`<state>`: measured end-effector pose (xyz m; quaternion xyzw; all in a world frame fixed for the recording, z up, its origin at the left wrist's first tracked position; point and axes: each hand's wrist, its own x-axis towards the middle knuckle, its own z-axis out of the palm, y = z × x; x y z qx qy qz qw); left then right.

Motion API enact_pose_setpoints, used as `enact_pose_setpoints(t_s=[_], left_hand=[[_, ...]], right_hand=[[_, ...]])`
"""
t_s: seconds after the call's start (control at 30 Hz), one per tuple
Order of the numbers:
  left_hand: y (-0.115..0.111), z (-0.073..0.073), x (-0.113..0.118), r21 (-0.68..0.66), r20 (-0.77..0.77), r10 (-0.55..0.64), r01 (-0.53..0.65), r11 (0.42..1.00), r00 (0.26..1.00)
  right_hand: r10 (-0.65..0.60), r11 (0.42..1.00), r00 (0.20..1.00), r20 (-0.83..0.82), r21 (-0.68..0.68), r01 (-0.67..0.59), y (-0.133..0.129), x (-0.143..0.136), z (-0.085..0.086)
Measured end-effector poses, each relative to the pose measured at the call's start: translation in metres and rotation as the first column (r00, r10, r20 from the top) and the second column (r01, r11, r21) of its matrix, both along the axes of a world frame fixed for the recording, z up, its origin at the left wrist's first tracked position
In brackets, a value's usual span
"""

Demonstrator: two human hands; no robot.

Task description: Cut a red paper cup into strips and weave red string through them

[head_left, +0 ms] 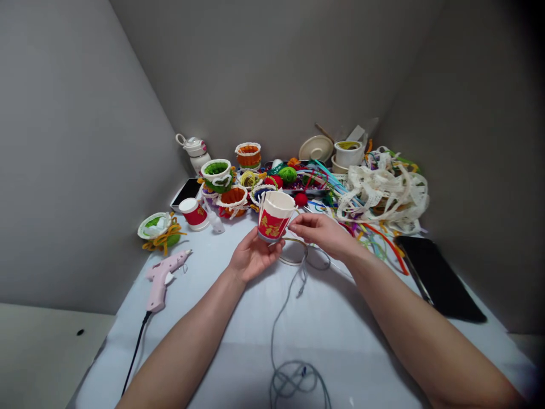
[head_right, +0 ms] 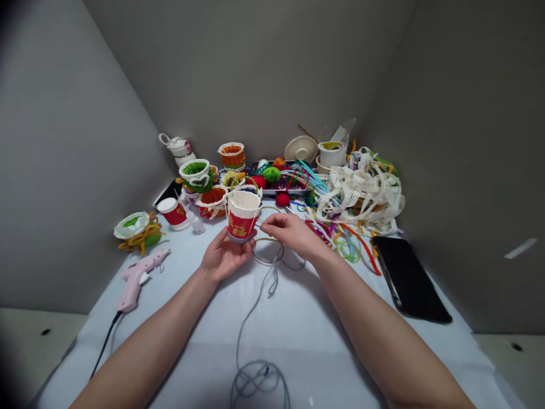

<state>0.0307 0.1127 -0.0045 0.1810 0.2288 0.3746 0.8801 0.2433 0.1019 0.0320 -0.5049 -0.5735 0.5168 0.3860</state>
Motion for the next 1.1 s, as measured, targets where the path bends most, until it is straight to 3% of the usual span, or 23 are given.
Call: enact_pose_setpoints(t_s=[0.47,0.73,0.87,0.97,1.1], left_hand=[[0.003,0.003,0.010,-0.155,-0.008,0.155,-0.154,0.976,0.988],[0.000,0.006,0.011,-0.148,-0.025,0.190,-0.191,0.970,0.981],[-0.001,0.002,0.011,-0.116,-0.035,0.187,-0.190,0.975,0.982],[-0.002,-0.003,0.010,-0.032,-0.009,0.183,-0.183,0.983,0.983],[-0.007,-0.008,0.009,0.087,-0.002,0.066,-0.065,0.994,0.998]], right_hand=[[-0.071,0.998,0.997,0.039,0.005,0.070,-0.005,-0.019,-0.025],[-0.206,0.972,0.977,0.060,0.127,0.197,-0.015,-0.025,-0.035],[-0.197,0.973,0.979,0.044,0.132,0.190,-0.016,-0.025,-0.044],[-0.195,0.952,0.980,-0.027,0.236,0.196,-0.015,-0.023,-0.050],[-0.013,0.939,0.989,-0.147,0.340,0.063,-0.015,-0.016,-0.057]])
